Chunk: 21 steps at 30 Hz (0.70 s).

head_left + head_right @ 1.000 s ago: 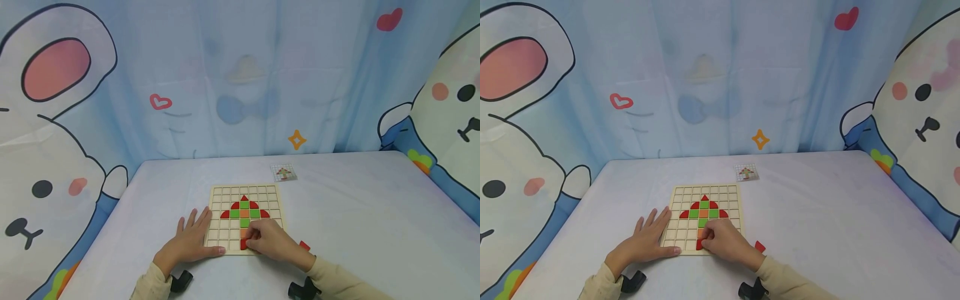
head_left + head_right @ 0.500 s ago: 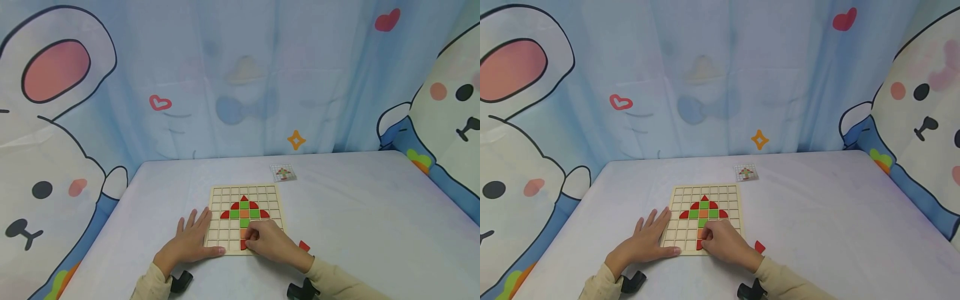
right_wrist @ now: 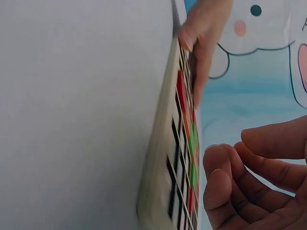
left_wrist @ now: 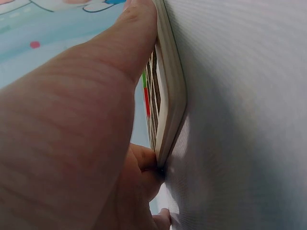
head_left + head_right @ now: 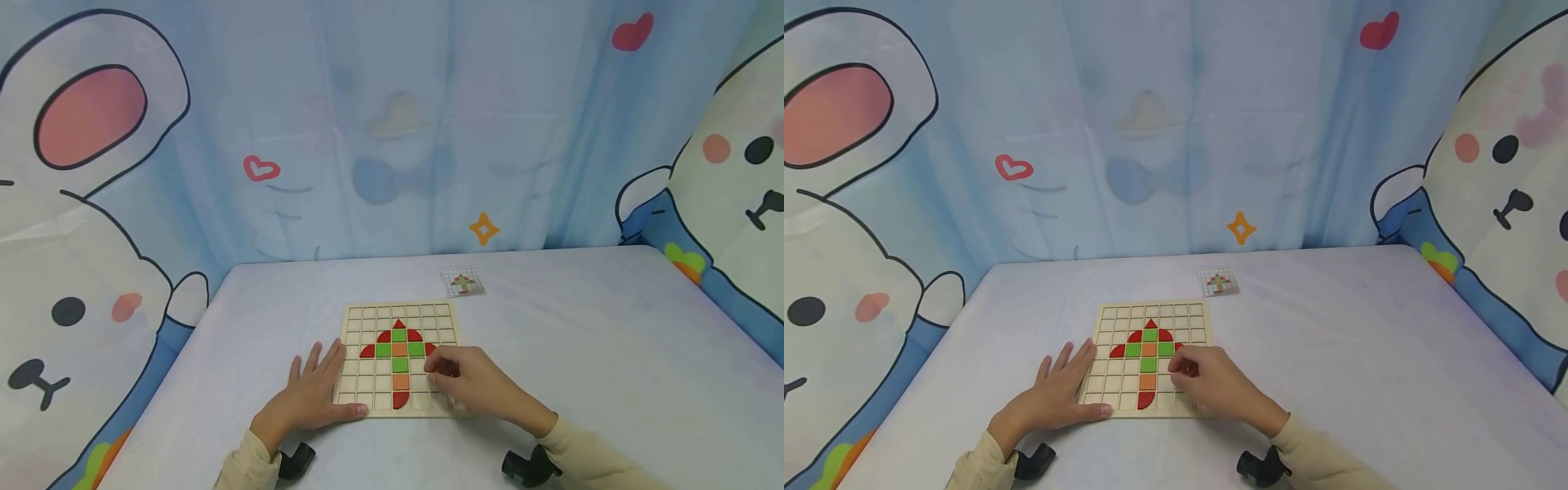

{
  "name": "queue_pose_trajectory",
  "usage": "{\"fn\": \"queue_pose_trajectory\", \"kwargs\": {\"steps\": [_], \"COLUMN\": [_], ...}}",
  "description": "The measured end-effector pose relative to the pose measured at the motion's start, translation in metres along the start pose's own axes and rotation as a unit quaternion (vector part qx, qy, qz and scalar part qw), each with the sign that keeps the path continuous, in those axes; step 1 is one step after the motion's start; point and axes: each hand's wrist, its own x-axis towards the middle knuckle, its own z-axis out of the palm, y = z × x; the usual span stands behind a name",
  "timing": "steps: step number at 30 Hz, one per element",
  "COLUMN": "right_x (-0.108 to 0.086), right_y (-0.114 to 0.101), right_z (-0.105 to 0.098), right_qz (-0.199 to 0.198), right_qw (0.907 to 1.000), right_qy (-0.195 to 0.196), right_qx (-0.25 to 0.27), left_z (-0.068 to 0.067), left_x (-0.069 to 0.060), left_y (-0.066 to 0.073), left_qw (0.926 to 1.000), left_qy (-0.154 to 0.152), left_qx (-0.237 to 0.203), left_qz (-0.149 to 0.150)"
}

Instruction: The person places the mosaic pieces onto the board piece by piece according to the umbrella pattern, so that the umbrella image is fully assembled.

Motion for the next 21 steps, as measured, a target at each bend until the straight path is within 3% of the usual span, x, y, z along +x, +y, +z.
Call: {"fn": "queue_pose_trajectory", "kwargs": {"steps": [6, 10, 16, 21], "right_x": [-0.017, -0.027, -0.040, -0.046], "right_y": [0.015, 0.026, 0.035, 0.038], "right_z": [-0.032, -0.045, -0.050, -0.048], "right_qz": [0.019, 0.057, 0.132, 0.103], "right_qw": [0.9991, 0.9956, 0.9785, 0.9795], "right_qy": [-0.007, -0.024, -0.063, -0.075], "right_qx": [-0.037, -0.071, -0.145, -0.156], "left_z": [-0.004, -0.006, -0.006, -0.004], "left_x": [-0.002, -0.004, -0.004, -0.002], "left_y": [0.003, 0.004, 0.004, 0.003], "left_qw": [0.9999, 1.0000, 0.9999, 0.9999], "left_qy": [-0.008, -0.006, -0.008, -0.009], "left_qx": [-0.006, -0.006, -0.009, -0.012], "left_qz": [-0.003, -0.003, -0.003, -0.005]}}
